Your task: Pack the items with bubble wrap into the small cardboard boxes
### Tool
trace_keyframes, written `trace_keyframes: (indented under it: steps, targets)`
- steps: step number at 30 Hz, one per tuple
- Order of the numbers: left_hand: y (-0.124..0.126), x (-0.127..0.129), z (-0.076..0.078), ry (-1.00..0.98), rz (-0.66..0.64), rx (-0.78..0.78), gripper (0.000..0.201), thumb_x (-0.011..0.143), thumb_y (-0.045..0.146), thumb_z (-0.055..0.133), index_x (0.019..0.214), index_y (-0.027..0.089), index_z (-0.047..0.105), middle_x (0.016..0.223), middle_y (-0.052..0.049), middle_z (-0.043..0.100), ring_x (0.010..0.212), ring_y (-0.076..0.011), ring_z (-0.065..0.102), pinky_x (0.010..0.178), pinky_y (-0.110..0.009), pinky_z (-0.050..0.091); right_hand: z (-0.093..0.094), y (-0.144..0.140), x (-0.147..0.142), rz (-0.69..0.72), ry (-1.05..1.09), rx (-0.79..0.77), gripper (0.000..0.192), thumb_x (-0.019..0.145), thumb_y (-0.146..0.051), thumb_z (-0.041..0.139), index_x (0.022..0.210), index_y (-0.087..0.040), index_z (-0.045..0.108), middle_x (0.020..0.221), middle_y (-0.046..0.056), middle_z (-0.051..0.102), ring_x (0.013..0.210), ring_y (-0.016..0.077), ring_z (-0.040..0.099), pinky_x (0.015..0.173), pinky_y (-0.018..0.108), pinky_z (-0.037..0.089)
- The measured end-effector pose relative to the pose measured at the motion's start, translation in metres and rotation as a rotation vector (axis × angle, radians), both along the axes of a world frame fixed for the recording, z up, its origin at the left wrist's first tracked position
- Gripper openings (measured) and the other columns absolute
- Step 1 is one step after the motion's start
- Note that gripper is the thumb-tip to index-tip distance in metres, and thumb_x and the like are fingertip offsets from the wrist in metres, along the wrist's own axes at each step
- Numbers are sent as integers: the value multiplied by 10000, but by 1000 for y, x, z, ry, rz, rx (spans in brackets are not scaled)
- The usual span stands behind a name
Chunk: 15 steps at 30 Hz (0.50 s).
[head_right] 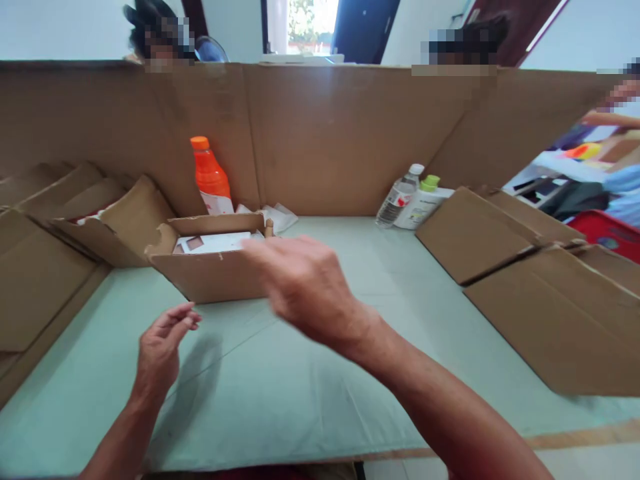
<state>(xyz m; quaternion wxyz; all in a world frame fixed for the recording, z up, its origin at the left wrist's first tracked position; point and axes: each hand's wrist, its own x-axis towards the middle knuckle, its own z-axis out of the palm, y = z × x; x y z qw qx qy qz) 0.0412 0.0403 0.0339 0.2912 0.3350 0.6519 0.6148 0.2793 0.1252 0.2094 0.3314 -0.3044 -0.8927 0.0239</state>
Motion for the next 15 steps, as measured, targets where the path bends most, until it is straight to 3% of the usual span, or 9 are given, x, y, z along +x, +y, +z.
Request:
trace_keyframes:
  steps: [3,5,7,9,12,15]
  targets:
    - [4,-30,7,85,196,71,446,780,396,706,1171,187,660,1096,-80,695,1035,-223,651,944,-373,514,-67,46,22,-210,101,-348,334,945,-280,504,1216,-189,677,1069,86,759,913,207,712,796,338,555]
    - [14,-41,8,119,206,64,555,785,390,714,1299,217,596,1307,-107,628,1218,-265,590,1024,-413,483,-106,65,21,-216,91,-556,466,905,-334,572,1340,-167,575,1228,132,701,991,228,692,752,330,553]
    - [29,-45,7,113,150,53,641,785,383,727,1381,247,533,1435,-113,553,1328,-285,518,1069,-431,460,-129,73,5,-176,62,-664,580,882,-384,610,1398,-144,497,1326,166,637,1077,250,659,773,334,545]
    - [45,-45,6,74,75,92,630,787,384,731,1368,236,538,1422,-114,567,1330,-281,519,1080,-423,455,-137,76,-19,-146,38,-692,589,889,-411,607,1387,-122,484,1318,182,630,1110,266,636,813,340,530]
    - [61,-39,6,27,42,154,548,779,390,731,1264,179,587,1262,-118,658,1201,-257,602,1032,-395,491,-134,77,-43,-181,5,-668,507,912,-397,582,1317,-97,525,1206,186,668,1073,277,637,830,346,510]
    - [58,-17,5,7,27,125,526,780,387,716,1239,166,583,1186,-109,682,1084,-233,648,965,-376,527,-138,66,-22,-256,-20,-586,371,923,-402,554,1159,-121,612,1053,152,697,949,269,658,794,358,506]
